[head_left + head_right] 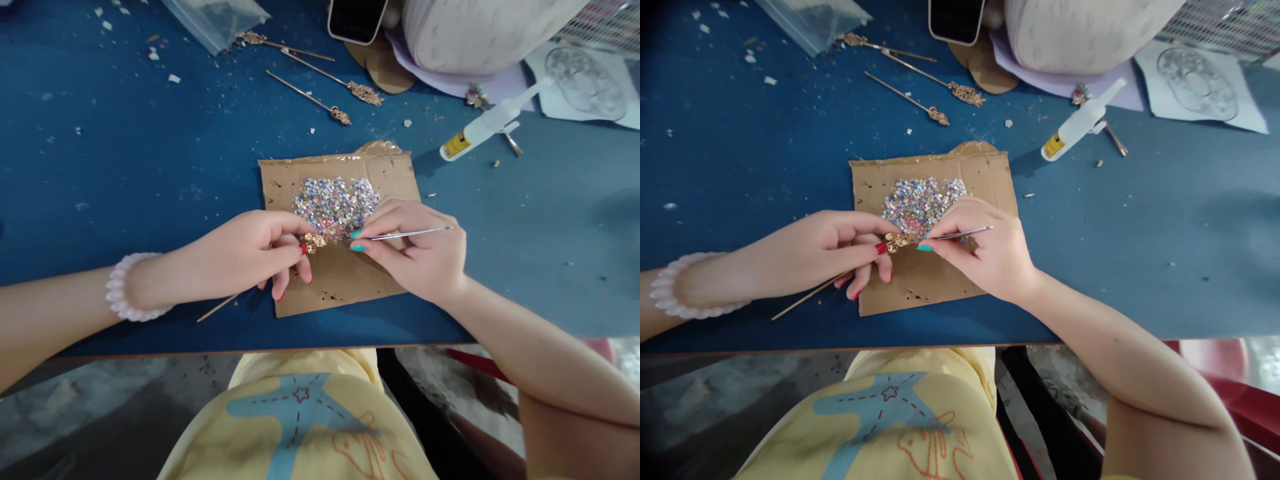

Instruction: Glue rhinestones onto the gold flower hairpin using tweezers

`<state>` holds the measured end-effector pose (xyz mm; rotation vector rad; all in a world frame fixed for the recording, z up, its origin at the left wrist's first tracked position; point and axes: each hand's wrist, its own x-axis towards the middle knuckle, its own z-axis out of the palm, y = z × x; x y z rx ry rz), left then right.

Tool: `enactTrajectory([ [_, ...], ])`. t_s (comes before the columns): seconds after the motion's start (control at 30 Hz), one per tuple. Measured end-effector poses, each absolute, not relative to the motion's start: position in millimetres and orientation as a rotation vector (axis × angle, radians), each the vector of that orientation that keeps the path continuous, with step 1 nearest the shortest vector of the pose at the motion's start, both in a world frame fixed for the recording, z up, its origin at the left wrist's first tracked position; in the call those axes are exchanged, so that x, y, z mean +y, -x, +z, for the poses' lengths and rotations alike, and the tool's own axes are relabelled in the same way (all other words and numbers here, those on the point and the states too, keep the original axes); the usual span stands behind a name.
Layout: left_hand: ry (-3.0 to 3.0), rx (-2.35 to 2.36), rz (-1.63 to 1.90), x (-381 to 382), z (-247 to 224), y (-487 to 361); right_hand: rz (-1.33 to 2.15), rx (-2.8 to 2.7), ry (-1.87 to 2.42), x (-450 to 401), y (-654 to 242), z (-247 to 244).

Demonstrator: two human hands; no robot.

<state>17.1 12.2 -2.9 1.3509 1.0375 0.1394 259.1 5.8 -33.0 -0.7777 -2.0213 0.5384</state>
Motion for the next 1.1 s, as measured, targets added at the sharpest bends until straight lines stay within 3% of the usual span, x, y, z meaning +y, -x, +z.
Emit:
enactTrajectory([
  [1.1,-1.378,1.014,0.149,11.7,-5.4,-16.7,0.536,-2.055,0.745,6.0,-257.1,-31.3],
])
